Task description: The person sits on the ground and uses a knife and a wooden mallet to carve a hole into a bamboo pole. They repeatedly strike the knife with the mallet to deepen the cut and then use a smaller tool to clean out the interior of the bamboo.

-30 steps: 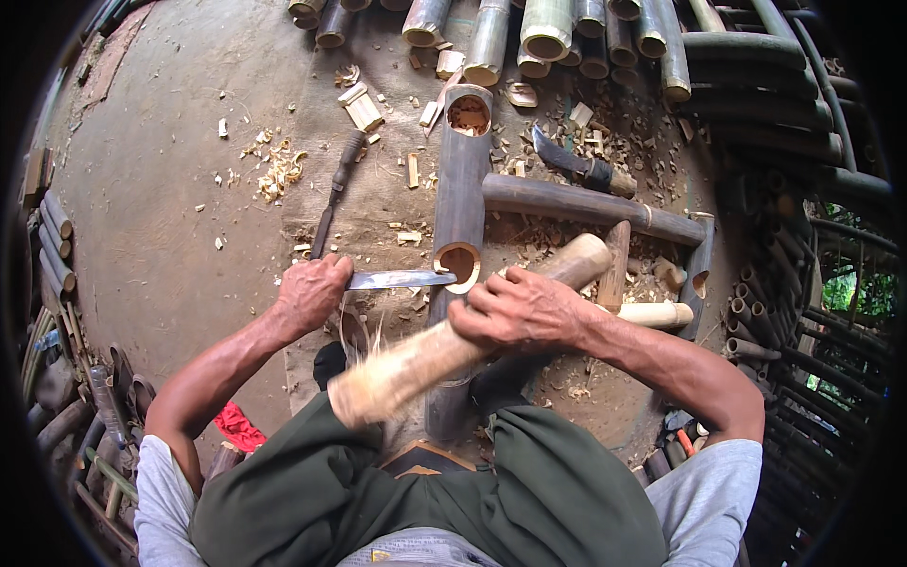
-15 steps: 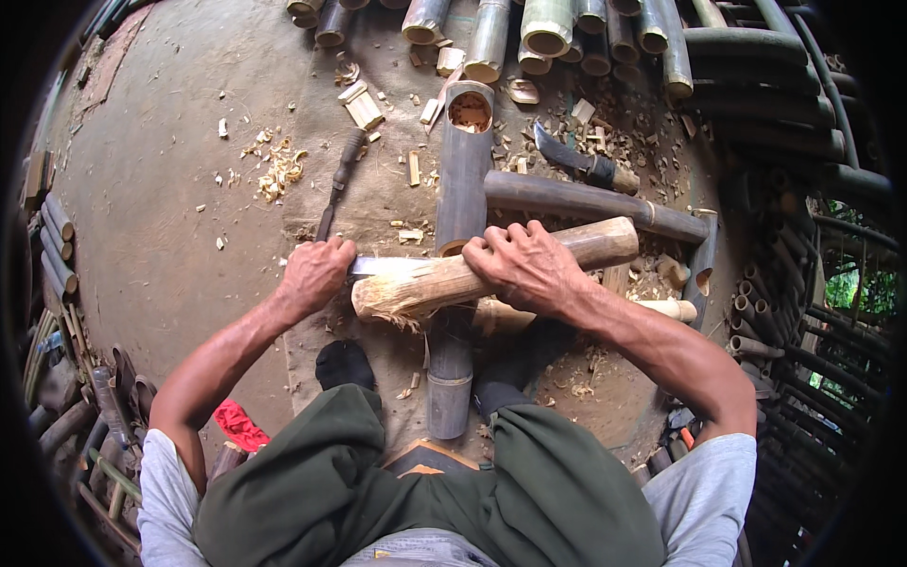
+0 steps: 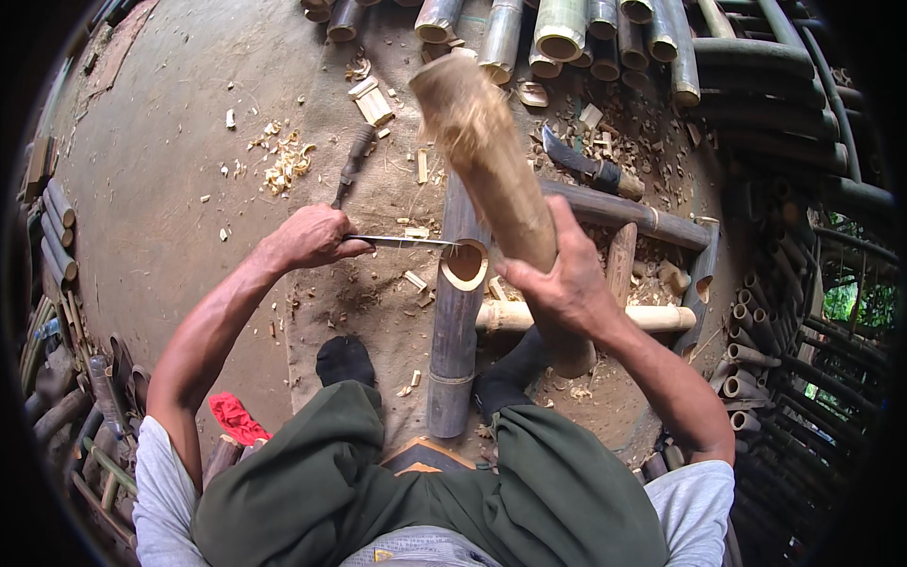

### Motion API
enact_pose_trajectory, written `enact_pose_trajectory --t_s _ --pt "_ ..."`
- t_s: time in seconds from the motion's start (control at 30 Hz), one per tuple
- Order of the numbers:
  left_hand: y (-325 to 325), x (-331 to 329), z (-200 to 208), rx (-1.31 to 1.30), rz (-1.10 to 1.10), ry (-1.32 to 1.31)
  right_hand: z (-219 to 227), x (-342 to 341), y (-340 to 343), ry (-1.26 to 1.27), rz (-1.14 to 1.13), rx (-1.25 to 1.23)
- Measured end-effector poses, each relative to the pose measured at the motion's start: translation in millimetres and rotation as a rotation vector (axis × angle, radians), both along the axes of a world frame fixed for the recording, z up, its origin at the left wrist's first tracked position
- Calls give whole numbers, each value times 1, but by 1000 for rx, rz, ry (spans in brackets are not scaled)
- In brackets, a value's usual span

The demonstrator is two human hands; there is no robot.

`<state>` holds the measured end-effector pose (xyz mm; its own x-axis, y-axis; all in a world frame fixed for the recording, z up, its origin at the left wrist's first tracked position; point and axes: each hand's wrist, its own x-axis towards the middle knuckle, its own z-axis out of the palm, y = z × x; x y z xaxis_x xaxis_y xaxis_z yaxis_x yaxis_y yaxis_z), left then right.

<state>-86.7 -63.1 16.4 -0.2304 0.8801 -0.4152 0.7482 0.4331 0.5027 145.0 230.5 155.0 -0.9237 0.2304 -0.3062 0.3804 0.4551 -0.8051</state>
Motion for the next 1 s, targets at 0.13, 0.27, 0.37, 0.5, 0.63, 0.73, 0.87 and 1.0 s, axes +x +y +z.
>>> enact_pose_trajectory --t_s 0.13,0.27,0.37,0.5,0.63,0.73,0.87,1.0 --pt "5 2 -9 -54 -25 20 -38 26 0 -350 431 249" --pt "-14 25 -6 9 -49 237 -20 22 11 -327 253 82" --pt "-12 66 -2 139 -58 249 -16 40 23 -78 96 123" --pt "-4 99 -15 72 30 337 -14 54 33 169 274 327" --pt "18 106 -11 19 51 361 -30 70 62 354 852 688" --pt "22 101 -15 -8 55 339 -39 65 72 86 797 908" --pt "40 65 9 -87 -6 -105 -24 80 78 62 472 650" --pt "50 51 9 40 2 -30 -2 86 64 -37 -77 256"
